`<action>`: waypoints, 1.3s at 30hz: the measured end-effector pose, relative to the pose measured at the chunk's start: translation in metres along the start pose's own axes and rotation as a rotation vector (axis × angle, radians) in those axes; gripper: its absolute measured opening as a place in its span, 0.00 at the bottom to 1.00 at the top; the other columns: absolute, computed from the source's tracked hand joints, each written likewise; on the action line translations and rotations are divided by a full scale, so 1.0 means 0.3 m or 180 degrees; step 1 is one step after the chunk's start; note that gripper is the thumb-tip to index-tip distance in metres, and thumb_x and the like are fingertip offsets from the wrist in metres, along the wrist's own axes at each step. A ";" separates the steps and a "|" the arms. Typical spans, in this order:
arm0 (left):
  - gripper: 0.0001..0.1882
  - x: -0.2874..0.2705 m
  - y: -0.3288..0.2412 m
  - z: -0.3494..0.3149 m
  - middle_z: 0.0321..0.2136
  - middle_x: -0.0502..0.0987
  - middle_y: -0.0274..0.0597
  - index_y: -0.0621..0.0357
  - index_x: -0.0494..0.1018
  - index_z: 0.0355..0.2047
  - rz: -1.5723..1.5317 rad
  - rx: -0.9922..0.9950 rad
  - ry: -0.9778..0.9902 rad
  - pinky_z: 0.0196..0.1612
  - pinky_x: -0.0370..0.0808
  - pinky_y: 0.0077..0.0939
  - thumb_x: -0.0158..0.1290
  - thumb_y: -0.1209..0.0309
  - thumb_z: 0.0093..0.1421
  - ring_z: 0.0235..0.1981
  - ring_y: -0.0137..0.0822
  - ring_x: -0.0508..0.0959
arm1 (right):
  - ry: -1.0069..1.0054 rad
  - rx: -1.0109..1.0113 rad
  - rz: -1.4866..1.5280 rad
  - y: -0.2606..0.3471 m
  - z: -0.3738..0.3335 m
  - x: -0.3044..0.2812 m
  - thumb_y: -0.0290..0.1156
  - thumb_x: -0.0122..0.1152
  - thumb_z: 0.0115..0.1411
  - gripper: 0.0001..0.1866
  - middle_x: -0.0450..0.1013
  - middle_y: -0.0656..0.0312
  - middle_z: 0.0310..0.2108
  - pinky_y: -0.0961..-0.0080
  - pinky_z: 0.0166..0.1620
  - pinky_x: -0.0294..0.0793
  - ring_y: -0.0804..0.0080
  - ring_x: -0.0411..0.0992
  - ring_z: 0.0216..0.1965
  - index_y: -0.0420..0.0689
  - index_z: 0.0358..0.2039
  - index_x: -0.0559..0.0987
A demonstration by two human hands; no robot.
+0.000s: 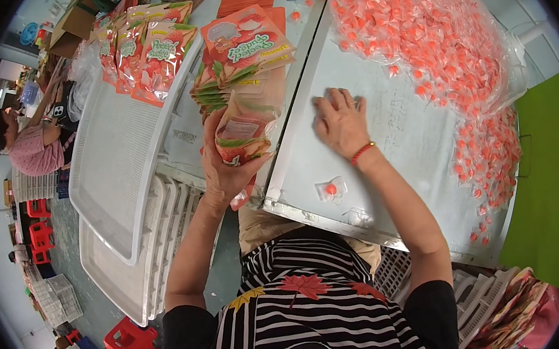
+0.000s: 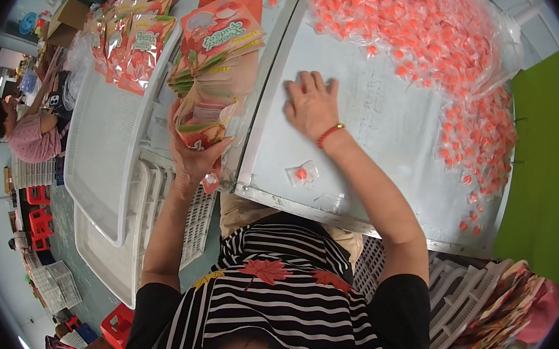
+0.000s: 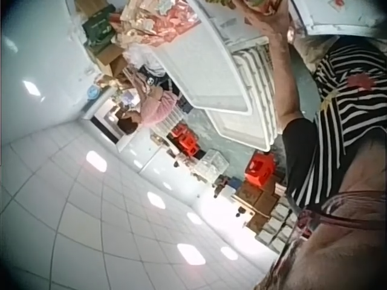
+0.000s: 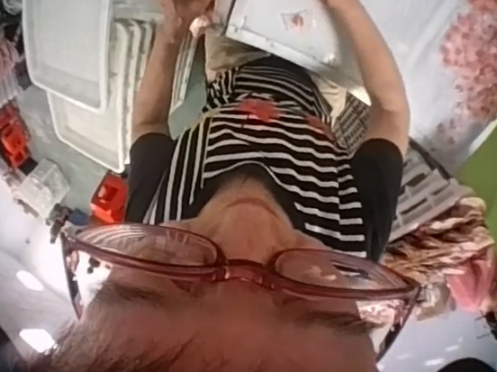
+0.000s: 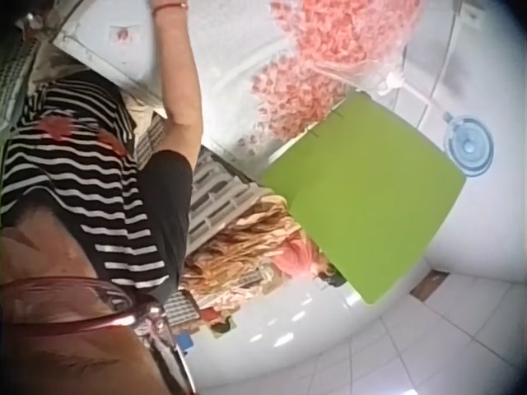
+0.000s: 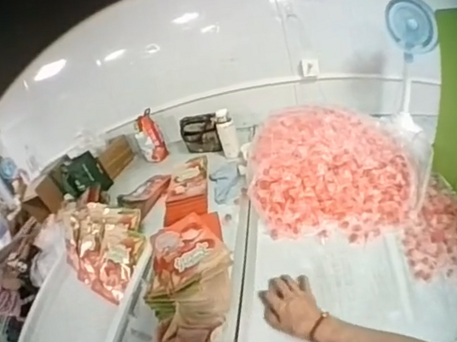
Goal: Manually counting and packing small individually wrapped candies into plastic bags.
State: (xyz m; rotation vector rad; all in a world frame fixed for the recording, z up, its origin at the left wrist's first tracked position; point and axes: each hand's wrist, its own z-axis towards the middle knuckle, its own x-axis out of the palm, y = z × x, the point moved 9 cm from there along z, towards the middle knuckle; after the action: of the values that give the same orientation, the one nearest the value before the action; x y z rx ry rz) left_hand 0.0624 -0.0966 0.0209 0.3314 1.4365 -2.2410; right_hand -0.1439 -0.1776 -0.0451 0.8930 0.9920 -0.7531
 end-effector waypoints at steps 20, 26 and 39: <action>0.53 0.096 -0.077 0.011 0.52 0.68 0.49 0.61 0.55 0.59 0.0099 0.0155 0.0027 0.52 0.71 0.35 0.74 0.69 0.34 0.50 0.44 0.72 | -0.0334 -0.0223 0.0297 0.125 -0.297 -0.090 0.47 0.62 0.50 0.24 0.63 0.52 0.53 0.46 0.53 0.57 0.48 0.59 0.53 0.50 0.46 0.75; 0.53 0.185 -0.134 0.019 0.53 0.67 0.50 0.62 0.57 0.59 0.0656 0.0620 0.0177 0.54 0.66 0.42 0.73 0.62 0.34 0.51 0.50 0.69 | -0.0428 -0.0159 0.0113 0.014 -0.215 -0.051 0.35 0.61 0.49 0.08 0.71 0.62 0.35 0.64 0.33 0.70 0.62 0.70 0.36 0.48 0.28 0.75; 0.53 0.311 -0.181 0.033 0.54 0.65 0.52 0.63 0.55 0.60 0.0969 0.1001 0.0180 0.55 0.64 0.44 0.72 0.64 0.34 0.53 0.52 0.67 | -0.1846 0.1174 0.3646 -0.011 0.006 -0.332 0.36 0.47 0.67 0.11 0.65 0.67 0.26 0.81 0.29 0.63 0.82 0.61 0.25 0.40 0.36 0.69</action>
State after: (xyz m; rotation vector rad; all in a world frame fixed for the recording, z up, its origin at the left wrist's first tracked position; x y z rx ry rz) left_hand -0.0450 -0.1093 0.0280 0.6713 0.9772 -2.2102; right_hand -0.1824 -0.1679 0.0464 1.2603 -0.2450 -0.1510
